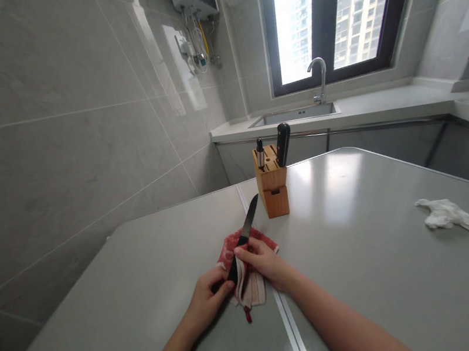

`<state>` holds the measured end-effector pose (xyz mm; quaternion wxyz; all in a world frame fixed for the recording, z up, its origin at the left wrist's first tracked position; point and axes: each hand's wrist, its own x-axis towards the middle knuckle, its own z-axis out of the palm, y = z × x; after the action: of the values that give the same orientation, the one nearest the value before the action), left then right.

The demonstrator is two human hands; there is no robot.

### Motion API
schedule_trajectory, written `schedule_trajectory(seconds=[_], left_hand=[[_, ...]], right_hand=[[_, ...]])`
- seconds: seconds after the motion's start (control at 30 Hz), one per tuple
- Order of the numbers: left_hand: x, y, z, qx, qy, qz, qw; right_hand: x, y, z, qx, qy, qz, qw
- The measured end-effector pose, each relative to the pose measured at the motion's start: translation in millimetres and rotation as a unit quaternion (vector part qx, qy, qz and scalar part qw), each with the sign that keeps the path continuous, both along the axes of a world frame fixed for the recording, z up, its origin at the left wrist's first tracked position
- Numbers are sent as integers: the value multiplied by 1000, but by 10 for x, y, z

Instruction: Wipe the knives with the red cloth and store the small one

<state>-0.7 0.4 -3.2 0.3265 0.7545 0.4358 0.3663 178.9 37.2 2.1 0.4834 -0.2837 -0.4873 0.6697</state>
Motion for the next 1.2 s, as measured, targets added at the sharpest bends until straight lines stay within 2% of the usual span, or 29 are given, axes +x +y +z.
schedule_trajectory(seconds=[0.37, 0.77, 1.2], left_hand=[[3, -27, 58, 26, -6, 25, 999], [3, -23, 58, 38, -13, 32, 999], [-11, -4, 28, 19, -34, 63, 997]], right_hand=[[-2, -22, 27, 2, -41, 7, 999], [-36, -36, 13, 60, -66, 18, 996], [-44, -53, 41, 101, -82, 65, 989]])
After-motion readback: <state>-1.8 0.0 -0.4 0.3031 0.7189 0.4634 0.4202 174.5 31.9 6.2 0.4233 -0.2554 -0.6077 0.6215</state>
